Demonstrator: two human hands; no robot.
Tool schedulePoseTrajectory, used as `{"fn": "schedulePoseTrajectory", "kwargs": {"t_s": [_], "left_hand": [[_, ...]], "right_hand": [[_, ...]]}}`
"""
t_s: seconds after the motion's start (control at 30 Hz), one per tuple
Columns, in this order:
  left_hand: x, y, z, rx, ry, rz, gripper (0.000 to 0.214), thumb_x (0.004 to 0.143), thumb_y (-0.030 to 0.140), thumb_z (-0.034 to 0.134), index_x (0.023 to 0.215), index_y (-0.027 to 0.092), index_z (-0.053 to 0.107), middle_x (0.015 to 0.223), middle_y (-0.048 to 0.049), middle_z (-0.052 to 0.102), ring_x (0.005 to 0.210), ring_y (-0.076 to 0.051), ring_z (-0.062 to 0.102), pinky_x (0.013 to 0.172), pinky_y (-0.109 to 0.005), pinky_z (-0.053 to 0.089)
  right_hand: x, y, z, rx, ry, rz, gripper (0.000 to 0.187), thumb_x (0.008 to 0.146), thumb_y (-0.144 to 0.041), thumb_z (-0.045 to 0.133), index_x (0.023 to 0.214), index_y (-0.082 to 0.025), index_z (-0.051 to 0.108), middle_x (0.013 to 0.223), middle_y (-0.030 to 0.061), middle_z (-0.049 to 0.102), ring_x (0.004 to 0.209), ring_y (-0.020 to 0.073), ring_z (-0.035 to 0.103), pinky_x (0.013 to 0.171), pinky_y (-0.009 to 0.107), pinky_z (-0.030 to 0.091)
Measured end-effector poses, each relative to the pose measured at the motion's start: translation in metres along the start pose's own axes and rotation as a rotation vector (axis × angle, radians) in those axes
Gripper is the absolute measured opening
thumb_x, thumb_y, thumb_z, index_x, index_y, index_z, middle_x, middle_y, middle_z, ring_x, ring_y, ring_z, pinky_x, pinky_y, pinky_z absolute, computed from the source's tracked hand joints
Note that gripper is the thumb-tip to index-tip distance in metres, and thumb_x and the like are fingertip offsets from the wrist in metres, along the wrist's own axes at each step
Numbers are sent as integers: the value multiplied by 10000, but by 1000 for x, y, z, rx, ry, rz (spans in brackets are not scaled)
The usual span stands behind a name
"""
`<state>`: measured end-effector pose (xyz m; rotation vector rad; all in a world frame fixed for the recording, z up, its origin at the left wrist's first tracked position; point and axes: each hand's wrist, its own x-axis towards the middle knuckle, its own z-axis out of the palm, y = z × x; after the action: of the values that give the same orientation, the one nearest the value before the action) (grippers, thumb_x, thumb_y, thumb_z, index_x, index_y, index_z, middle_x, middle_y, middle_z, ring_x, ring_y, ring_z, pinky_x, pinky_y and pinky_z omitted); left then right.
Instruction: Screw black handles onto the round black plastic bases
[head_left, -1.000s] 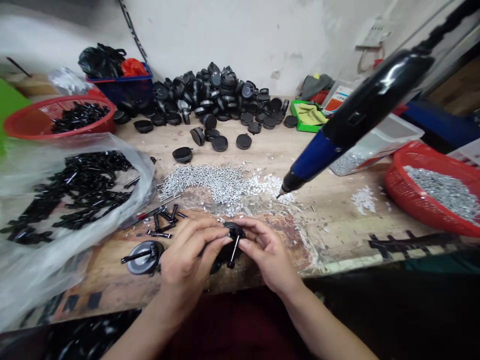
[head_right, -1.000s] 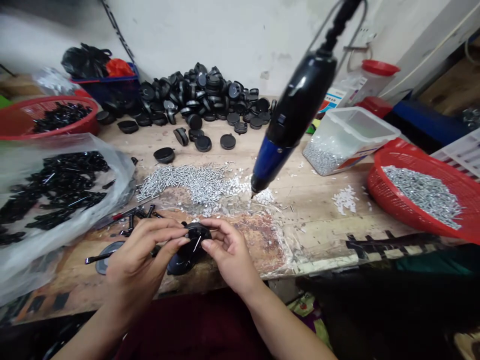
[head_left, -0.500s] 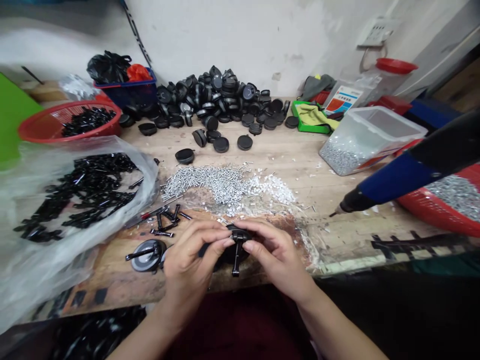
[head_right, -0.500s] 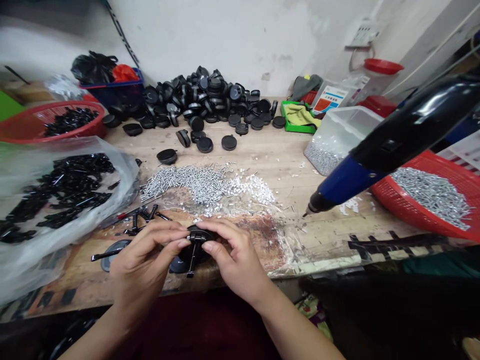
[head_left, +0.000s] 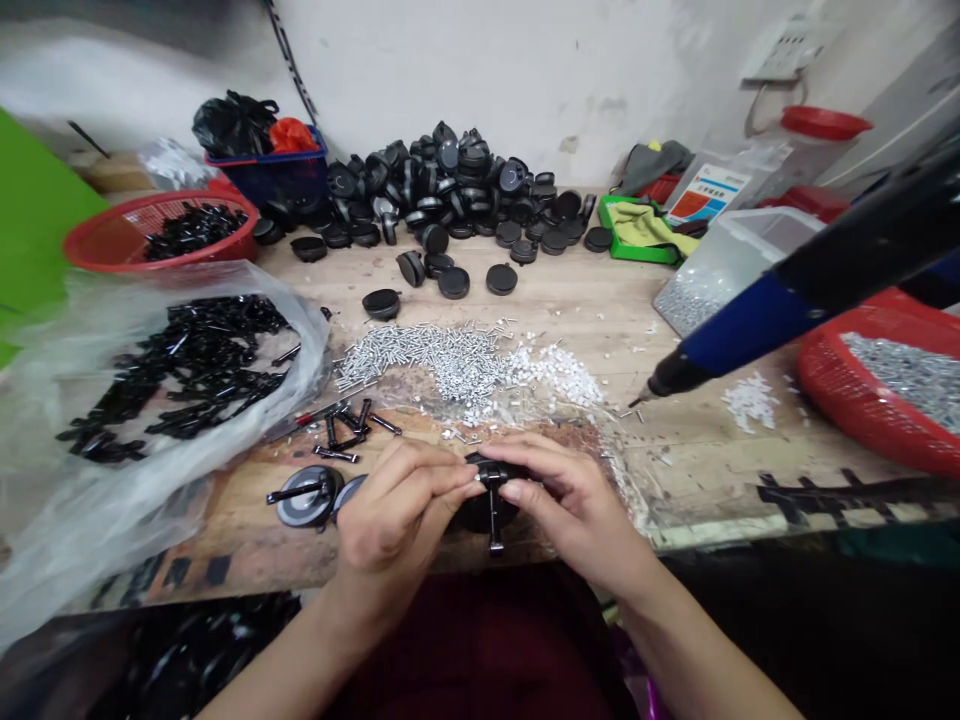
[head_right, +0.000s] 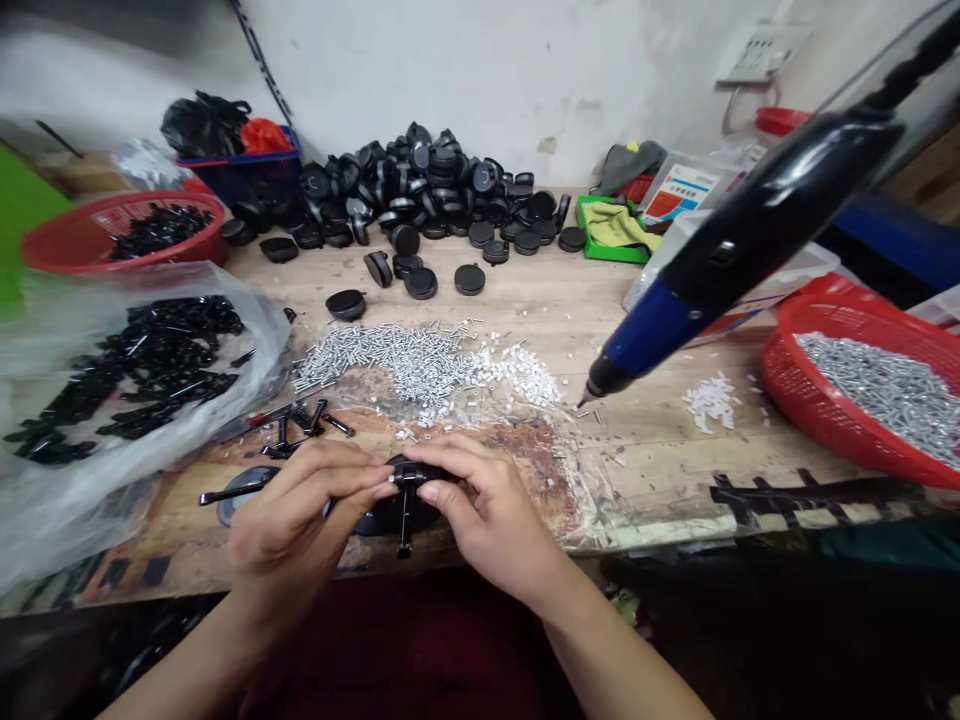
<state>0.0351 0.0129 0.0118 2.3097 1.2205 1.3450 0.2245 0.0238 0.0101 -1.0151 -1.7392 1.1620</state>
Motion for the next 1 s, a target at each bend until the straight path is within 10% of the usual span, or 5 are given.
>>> {"fn": "schedulePoseTrajectory", "kwargs": {"t_s": [0.83,1.0], "left_hand": [[-18,-3,2,148,-220,25,442,832,34,572,1248,180,536,1188,-98,612,1113,-209,487,973,-376,420],[-15,-3,1,-11,-73,-123,323,819,77,614,1120,186,572,1124,-75,646,1084,-184,535,956,-343,434]], "right_hand": [[-3,24,17,416,177,277,277,764,-221,687,1031,-294,707,1088,30,710,1012,184,657,946,389,509],[1,22,21,439,169,240,289,765,-199,690,1026,-321,705,1103,6,707,1037,166,648,959,349,494]]}}
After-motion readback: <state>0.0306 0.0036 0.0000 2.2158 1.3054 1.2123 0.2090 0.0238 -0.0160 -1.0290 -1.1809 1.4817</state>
